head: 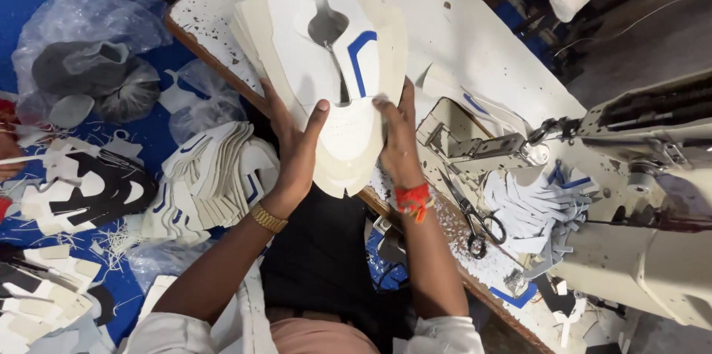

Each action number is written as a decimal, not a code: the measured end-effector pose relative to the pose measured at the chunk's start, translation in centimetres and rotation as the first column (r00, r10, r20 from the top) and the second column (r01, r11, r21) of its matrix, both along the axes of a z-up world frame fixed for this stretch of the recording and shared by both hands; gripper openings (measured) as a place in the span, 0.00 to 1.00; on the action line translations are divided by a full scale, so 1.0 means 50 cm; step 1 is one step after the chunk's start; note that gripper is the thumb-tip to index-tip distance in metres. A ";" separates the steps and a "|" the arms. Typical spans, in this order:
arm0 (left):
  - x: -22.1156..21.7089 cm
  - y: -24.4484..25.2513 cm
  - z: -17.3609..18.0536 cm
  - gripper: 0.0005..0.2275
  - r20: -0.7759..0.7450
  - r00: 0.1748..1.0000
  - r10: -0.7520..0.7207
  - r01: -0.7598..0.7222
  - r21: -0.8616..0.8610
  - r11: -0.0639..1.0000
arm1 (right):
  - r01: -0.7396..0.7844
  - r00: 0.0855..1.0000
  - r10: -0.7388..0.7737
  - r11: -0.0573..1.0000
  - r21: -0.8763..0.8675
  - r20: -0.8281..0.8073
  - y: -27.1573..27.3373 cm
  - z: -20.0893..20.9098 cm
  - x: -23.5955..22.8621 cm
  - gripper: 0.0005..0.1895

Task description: The person uses a sewing machine to stitch white shoe parts with blue markings. They guide the material under the needle, cut the thread with scissors, and stack the finished pieces on the table.

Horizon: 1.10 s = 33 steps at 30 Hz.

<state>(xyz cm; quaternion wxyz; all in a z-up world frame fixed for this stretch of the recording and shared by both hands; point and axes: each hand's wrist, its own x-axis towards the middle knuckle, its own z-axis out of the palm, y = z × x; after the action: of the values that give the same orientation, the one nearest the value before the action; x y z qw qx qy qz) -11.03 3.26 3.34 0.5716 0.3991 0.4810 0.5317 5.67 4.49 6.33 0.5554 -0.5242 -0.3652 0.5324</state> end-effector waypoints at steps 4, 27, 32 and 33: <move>-0.021 0.031 -0.009 0.50 0.164 0.985 -0.060 0.043 0.107 0.993 | 0.085 0.995 -0.080 0.991 0.101 -0.054 -0.038 -0.040 -0.051 0.45; -0.186 0.226 -0.255 0.18 -0.309 0.728 0.612 -0.339 0.614 0.713 | -0.048 0.699 -0.150 0.966 0.255 0.699 -0.008 -0.147 -0.047 0.48; -0.320 0.016 -0.523 0.27 -0.711 0.541 0.450 -0.371 0.278 0.886 | -0.366 0.402 0.104 0.929 0.055 0.910 -0.037 -0.090 -0.087 0.42; -0.325 -0.007 -0.586 0.32 -0.773 0.540 0.332 -0.336 0.163 0.928 | -0.475 0.244 0.133 0.880 -0.001 0.960 -0.020 -0.075 -0.102 0.43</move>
<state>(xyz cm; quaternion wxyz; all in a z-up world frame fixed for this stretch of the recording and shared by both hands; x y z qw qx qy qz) -27.27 2.91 -25.95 0.1897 0.4912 0.7510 0.3985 0.55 3.49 2.58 0.1902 -0.5631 -0.7876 0.1627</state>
